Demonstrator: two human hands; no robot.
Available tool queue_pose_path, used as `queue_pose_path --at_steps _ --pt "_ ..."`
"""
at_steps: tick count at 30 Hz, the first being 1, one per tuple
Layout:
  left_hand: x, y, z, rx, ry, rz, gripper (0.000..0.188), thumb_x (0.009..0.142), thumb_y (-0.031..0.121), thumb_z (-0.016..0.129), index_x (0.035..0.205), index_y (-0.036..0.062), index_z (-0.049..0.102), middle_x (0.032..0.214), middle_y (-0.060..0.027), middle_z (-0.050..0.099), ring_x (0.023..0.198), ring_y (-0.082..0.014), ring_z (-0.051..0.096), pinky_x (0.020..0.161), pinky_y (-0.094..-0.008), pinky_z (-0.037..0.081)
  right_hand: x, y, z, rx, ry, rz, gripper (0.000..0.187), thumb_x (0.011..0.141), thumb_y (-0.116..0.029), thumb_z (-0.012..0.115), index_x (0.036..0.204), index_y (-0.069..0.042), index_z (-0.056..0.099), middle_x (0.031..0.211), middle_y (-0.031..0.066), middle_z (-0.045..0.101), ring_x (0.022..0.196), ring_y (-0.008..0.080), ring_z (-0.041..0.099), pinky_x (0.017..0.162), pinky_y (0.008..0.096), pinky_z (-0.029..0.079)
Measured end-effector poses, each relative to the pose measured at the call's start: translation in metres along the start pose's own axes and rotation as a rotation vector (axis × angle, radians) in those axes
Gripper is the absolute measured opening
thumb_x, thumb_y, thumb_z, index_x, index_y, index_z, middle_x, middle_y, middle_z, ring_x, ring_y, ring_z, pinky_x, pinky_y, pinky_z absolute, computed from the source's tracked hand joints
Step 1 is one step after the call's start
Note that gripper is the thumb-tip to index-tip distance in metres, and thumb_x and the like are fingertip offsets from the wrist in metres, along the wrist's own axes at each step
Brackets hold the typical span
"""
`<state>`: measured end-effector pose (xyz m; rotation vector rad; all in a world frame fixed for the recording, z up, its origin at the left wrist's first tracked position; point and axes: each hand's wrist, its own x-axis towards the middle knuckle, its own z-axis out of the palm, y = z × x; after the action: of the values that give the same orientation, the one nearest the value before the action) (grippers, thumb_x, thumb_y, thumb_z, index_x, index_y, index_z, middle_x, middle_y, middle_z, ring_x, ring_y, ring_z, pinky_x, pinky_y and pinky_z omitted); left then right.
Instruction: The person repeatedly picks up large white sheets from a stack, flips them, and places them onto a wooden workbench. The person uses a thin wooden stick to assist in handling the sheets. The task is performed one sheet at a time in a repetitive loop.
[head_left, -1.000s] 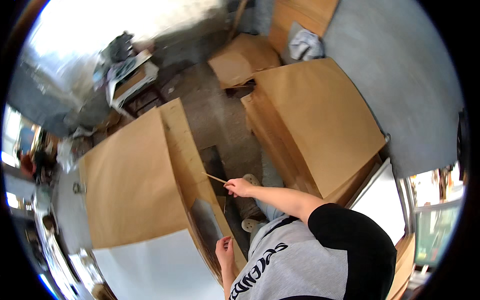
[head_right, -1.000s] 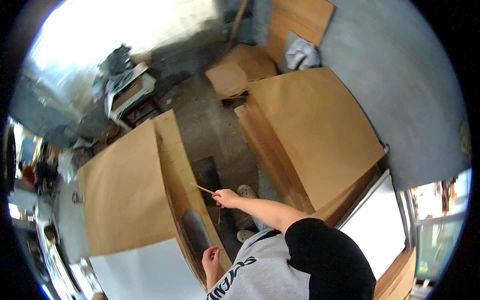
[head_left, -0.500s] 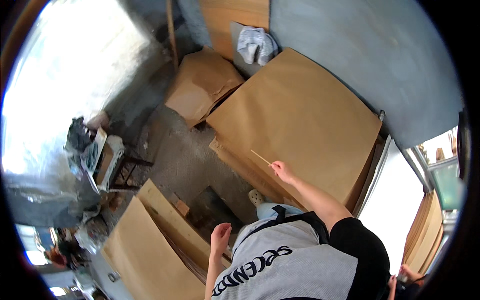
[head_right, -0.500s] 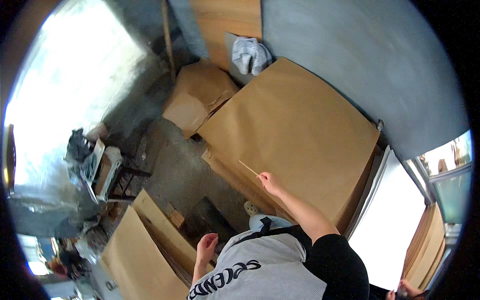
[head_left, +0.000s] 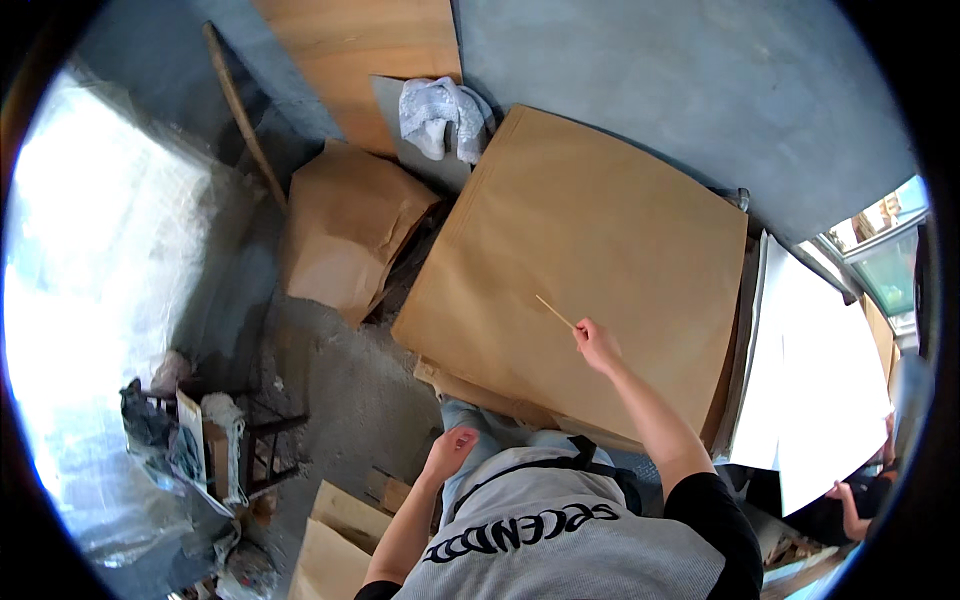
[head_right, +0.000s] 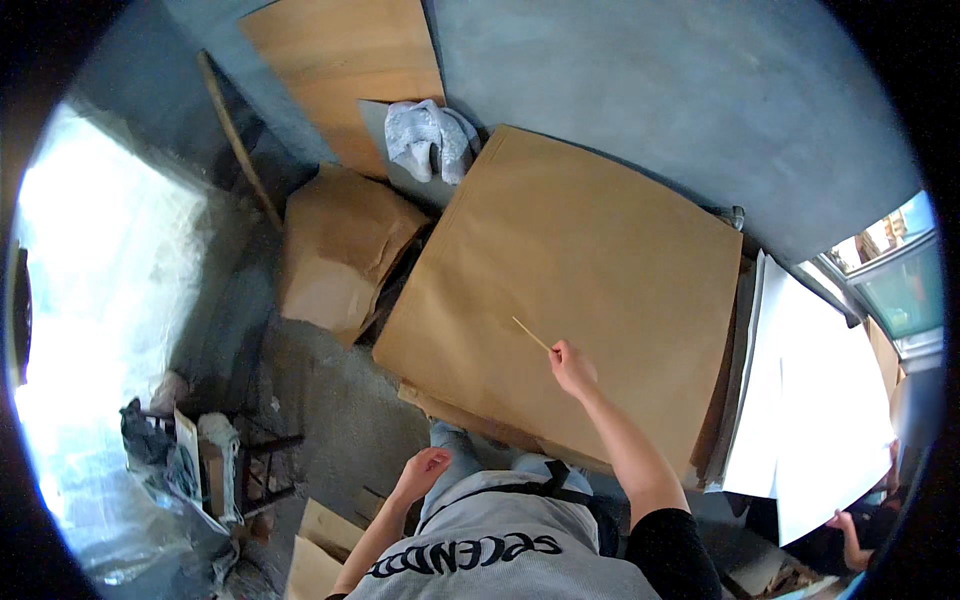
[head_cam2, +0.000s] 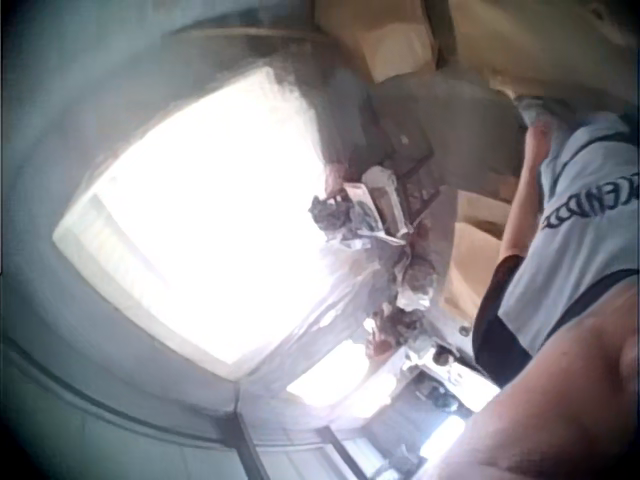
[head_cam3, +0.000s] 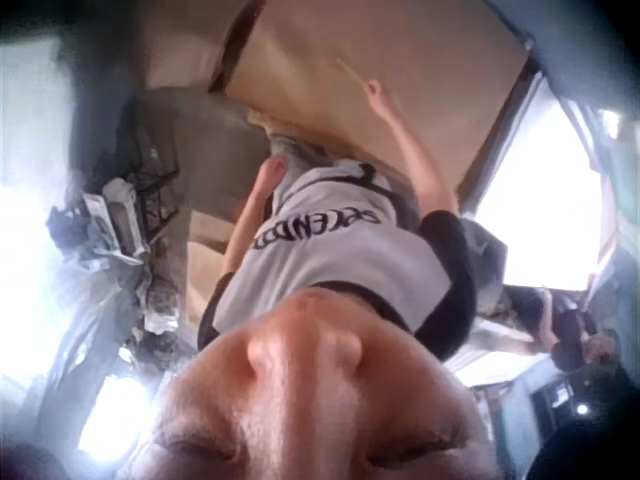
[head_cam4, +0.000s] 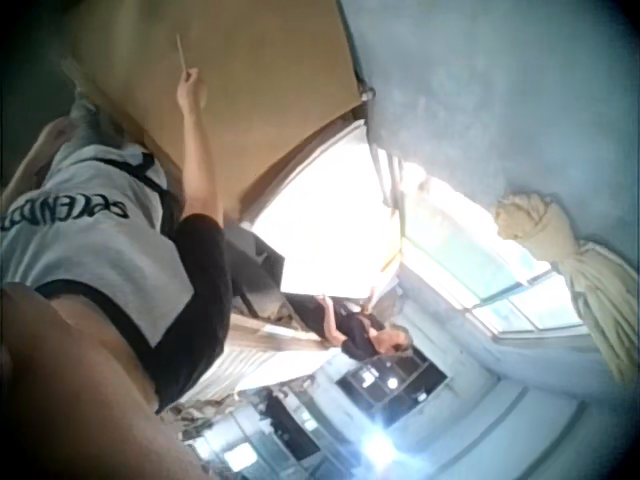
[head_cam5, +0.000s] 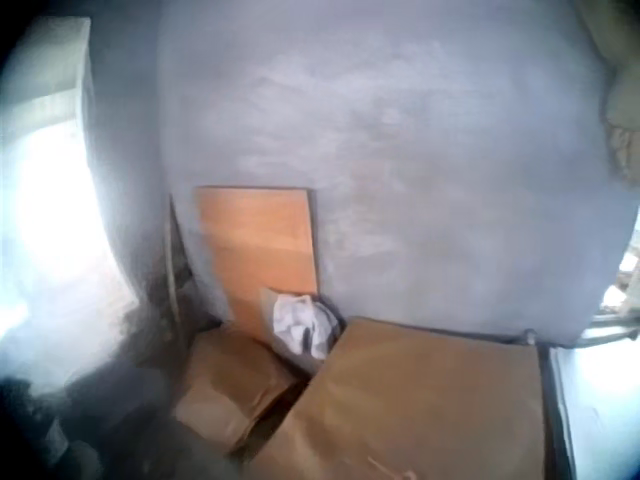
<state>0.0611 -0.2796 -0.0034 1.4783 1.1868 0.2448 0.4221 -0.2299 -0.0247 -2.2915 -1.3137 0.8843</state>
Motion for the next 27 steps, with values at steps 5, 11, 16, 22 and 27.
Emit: queue_pose_path --at_steps 5,11,16,22,27 --pt "0.081 -0.031 -0.085 -0.193 0.180 -0.022 0.020 0.079 0.016 0.056 0.094 0.0026 0.056 0.082 -0.0082 0.059 0.075 -0.0165 0.058 0.066 -0.0265 0.045 0.052 -0.099 0.004 -0.052 0.067 -0.054 0.019 0.084 -0.022 0.046 0.099 -0.015 0.055 0.076 0.0064 0.061 0.065 0.0203 0.059 0.056 0.0334 0.046" --pt "0.198 -0.036 -0.185 -0.183 0.174 -0.175 0.032 0.083 0.029 0.053 0.097 0.0007 0.056 0.090 -0.0051 0.059 0.085 -0.0150 0.055 0.074 -0.0260 0.041 0.147 -0.222 0.034 -0.285 -0.001 0.017 0.031 0.084 -0.011 0.041 0.110 -0.023 0.053 0.083 0.0112 0.060 0.072 0.0260 0.058 0.061 0.0381 0.046" --pt "0.273 -0.088 -0.183 -0.509 -0.054 -0.483 0.046 0.084 0.040 0.048 0.106 -0.0009 0.053 0.101 -0.0073 0.057 0.095 -0.0170 0.051 0.084 -0.0286 0.037 0.170 -0.212 0.064 -0.438 -0.015 0.113 0.040 0.080 -0.004 0.041 0.112 -0.025 0.053 0.082 0.0116 0.059 0.071 0.0274 0.057 0.061 0.0392 0.046" --pt "0.286 -0.012 -0.194 -0.522 -0.251 -0.533 0.051 0.082 0.042 0.050 0.106 -0.0025 0.052 0.102 -0.0069 0.056 0.093 -0.0155 0.053 0.081 -0.0284 0.041 0.134 -0.196 -0.005 -0.482 0.069 0.219 0.035 0.078 -0.006 0.045 0.104 -0.025 0.059 0.073 0.0125 0.058 0.068 0.0286 0.058 0.058 0.0384 0.045" --pt "0.289 -0.010 -0.198 -0.549 -0.248 -0.643 0.042 0.083 0.042 0.049 0.101 0.0041 0.054 0.091 -0.0016 0.057 0.080 -0.0109 0.053 0.069 -0.0255 0.041 0.172 -0.237 0.025 -0.492 0.020 0.165 0.034 0.078 -0.007 0.046 0.104 -0.025 0.058 0.081 0.0118 0.059 0.073 0.0275 0.058 0.059 0.0373 0.046"
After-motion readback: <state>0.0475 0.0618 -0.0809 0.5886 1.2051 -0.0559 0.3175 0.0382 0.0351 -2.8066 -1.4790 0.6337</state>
